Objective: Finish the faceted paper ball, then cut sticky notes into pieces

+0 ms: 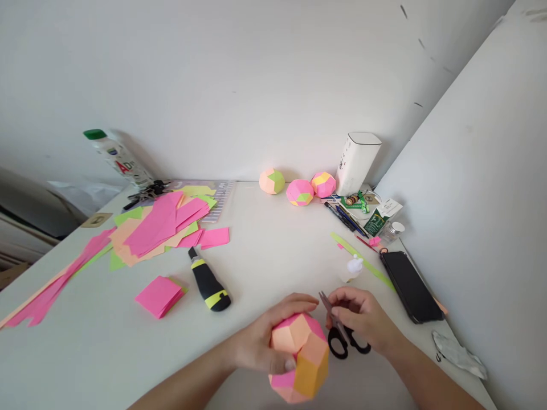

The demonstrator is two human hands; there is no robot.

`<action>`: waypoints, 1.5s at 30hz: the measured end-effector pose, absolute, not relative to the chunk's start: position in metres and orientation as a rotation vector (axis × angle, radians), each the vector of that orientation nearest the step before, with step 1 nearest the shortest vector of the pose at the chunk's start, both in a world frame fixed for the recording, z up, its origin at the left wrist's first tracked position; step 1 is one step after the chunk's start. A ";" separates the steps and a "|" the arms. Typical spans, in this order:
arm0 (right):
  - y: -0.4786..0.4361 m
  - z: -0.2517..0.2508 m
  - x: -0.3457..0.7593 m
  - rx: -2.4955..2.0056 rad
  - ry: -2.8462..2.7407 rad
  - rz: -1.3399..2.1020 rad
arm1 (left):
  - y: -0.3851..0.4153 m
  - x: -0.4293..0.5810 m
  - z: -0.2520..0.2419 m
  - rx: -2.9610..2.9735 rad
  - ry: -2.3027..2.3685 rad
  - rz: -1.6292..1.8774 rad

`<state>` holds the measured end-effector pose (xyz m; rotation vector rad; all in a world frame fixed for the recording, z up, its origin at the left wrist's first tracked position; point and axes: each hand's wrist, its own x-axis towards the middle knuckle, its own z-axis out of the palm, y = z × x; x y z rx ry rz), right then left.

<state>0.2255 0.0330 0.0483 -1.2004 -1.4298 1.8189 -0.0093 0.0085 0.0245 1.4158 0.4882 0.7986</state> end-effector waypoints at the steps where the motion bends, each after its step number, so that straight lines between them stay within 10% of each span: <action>1: 0.033 0.047 0.224 -1.169 -1.368 1.887 | 0.007 -0.008 0.023 1.389 0.458 0.781; 23: 0.038 0.037 0.229 -1.075 -1.252 2.106 | 0.015 -0.017 0.023 1.203 0.502 0.904; 38: 0.036 0.035 0.223 -1.161 -1.253 1.758 | 0.017 -0.011 0.025 1.418 0.422 0.869; 45: 0.033 0.052 0.235 -0.738 -1.823 1.010 | 0.014 -0.018 0.033 1.710 0.729 0.817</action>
